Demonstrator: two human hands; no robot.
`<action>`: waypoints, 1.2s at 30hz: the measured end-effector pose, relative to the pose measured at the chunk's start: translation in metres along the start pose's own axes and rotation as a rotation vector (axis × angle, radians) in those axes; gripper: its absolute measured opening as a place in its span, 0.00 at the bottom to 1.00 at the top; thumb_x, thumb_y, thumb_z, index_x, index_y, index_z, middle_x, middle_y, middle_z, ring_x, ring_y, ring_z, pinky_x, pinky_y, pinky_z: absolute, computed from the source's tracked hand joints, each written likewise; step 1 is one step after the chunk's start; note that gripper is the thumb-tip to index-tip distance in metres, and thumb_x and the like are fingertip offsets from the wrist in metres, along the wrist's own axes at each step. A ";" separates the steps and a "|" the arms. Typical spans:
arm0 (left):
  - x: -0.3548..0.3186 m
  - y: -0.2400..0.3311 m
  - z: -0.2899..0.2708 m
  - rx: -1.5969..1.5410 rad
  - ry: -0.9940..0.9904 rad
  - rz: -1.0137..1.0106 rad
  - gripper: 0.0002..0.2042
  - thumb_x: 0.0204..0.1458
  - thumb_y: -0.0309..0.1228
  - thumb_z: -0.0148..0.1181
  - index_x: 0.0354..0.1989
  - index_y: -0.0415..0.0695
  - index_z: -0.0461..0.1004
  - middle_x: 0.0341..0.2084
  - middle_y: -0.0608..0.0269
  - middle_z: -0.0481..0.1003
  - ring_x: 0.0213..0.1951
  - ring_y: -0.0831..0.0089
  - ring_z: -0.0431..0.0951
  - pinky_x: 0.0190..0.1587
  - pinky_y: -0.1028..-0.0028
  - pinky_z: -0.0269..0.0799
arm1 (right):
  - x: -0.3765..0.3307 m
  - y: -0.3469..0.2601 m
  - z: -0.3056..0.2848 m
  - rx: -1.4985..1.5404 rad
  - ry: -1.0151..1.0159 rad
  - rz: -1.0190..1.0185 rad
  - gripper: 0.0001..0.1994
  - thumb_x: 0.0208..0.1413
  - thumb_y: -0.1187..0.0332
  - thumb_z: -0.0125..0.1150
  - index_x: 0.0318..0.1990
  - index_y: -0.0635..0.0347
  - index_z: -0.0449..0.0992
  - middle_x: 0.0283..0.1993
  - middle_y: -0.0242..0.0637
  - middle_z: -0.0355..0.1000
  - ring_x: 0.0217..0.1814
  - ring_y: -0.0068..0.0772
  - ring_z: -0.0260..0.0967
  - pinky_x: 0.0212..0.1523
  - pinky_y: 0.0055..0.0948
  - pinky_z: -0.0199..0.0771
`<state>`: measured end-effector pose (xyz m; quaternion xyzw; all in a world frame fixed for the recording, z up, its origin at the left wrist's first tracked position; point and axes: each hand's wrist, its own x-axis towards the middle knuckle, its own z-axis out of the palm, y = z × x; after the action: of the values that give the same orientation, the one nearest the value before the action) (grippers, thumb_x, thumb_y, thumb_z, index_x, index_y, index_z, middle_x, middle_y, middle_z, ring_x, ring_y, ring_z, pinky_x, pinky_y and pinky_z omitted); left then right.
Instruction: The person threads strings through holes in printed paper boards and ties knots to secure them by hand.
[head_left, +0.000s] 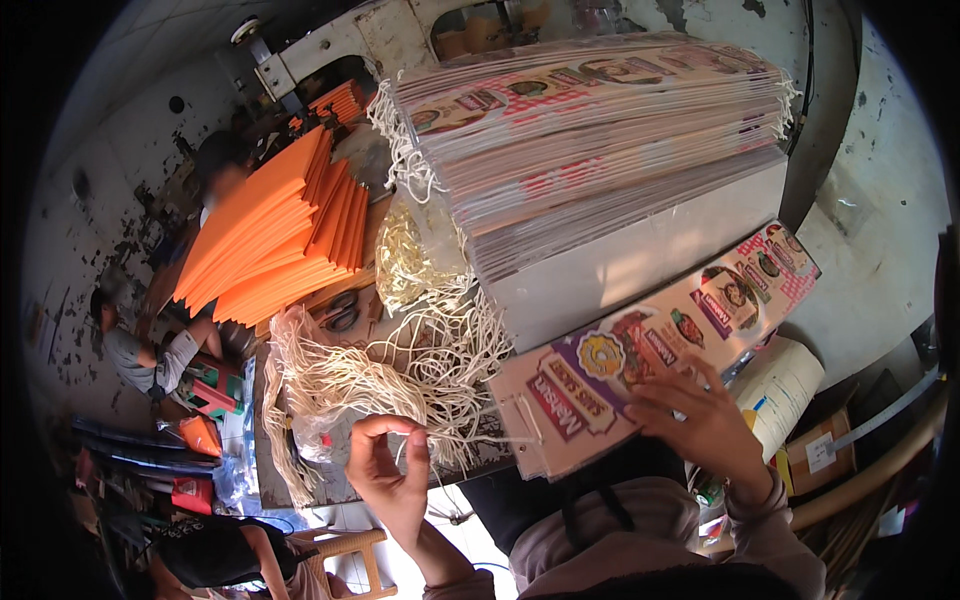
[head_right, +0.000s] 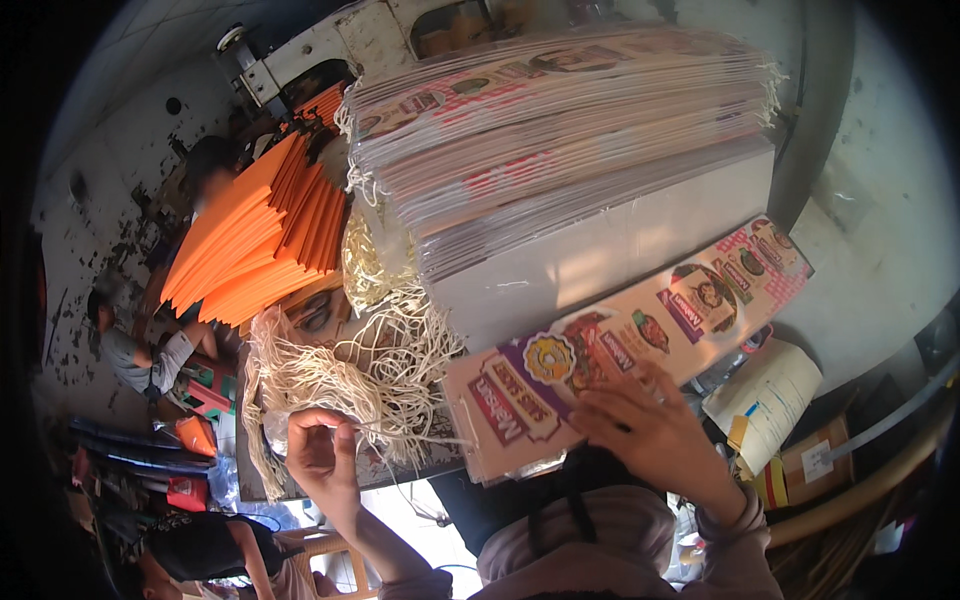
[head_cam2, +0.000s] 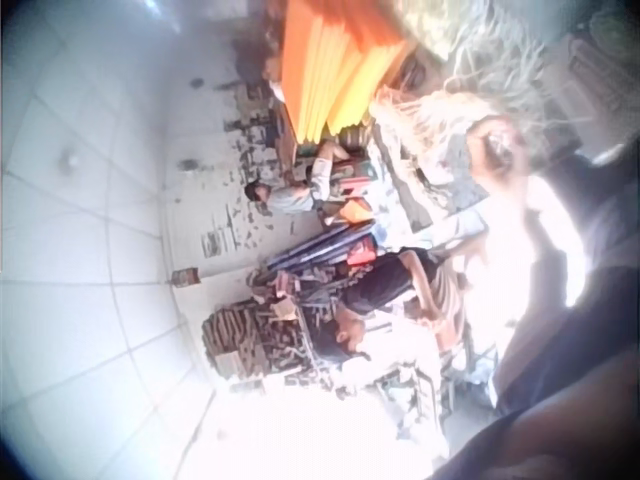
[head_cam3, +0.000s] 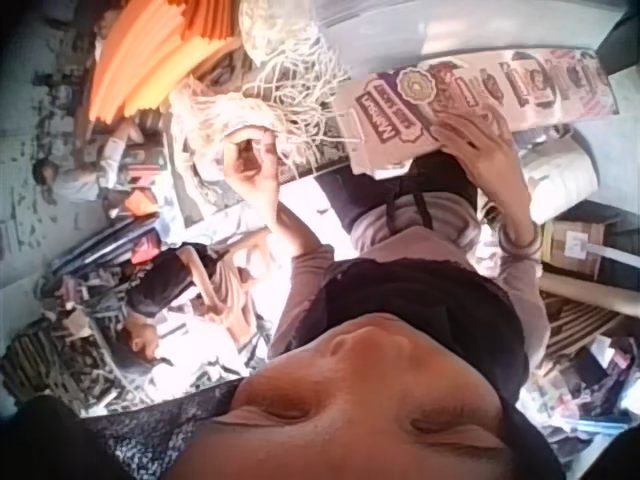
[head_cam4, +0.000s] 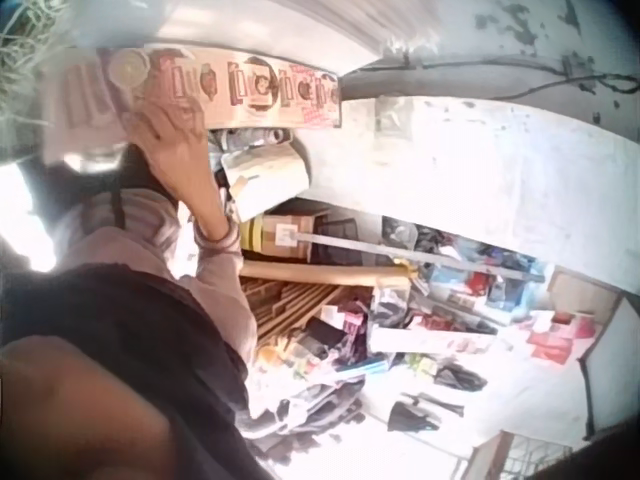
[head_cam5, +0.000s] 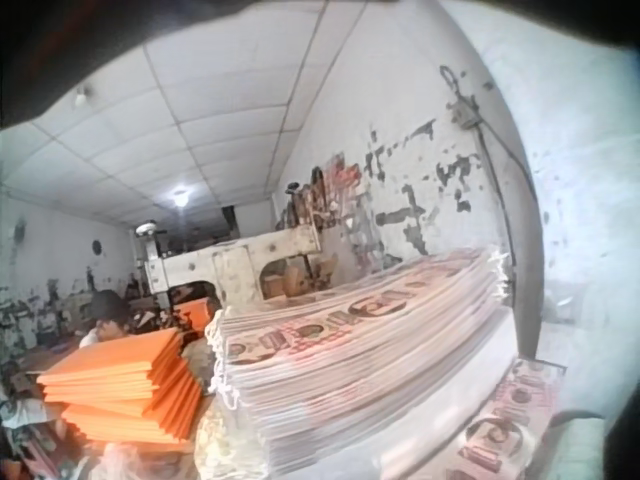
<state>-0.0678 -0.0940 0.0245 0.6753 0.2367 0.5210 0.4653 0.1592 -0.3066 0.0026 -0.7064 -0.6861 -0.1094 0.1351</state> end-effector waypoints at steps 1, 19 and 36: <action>0.002 0.000 0.001 -0.003 -0.001 0.005 0.07 0.43 0.16 0.56 0.31 0.36 0.66 0.25 0.63 0.69 0.30 0.80 0.68 0.36 0.83 0.63 | 0.001 0.008 -0.003 -0.026 0.097 0.025 0.21 0.40 0.62 0.61 0.46 0.50 0.70 0.50 0.29 0.65 0.55 0.31 0.61 0.56 0.45 0.54; -0.003 -0.018 -0.002 -0.041 0.174 0.082 0.07 0.46 0.23 0.57 0.29 0.39 0.64 0.22 0.65 0.67 0.24 0.82 0.65 0.30 0.83 0.62 | 0.001 0.013 0.003 0.009 -0.202 0.168 0.31 0.40 0.53 0.62 0.52 0.55 0.65 0.57 0.41 0.59 0.62 0.41 0.52 0.56 0.46 0.54; 0.004 -0.012 0.019 0.721 -0.241 0.092 0.25 0.40 0.29 0.64 0.49 0.41 0.64 0.51 0.50 0.63 0.51 0.54 0.66 0.50 0.65 0.65 | 0.095 0.087 -0.009 -0.243 0.478 0.250 0.14 0.41 0.76 0.59 0.39 0.62 0.70 0.45 0.41 0.63 0.46 0.43 0.62 0.46 0.39 0.62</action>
<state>-0.0464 -0.0925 0.0153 0.8620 0.3178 0.3414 0.1984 0.2497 -0.2223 0.0396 -0.7505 -0.5246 -0.3366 0.2197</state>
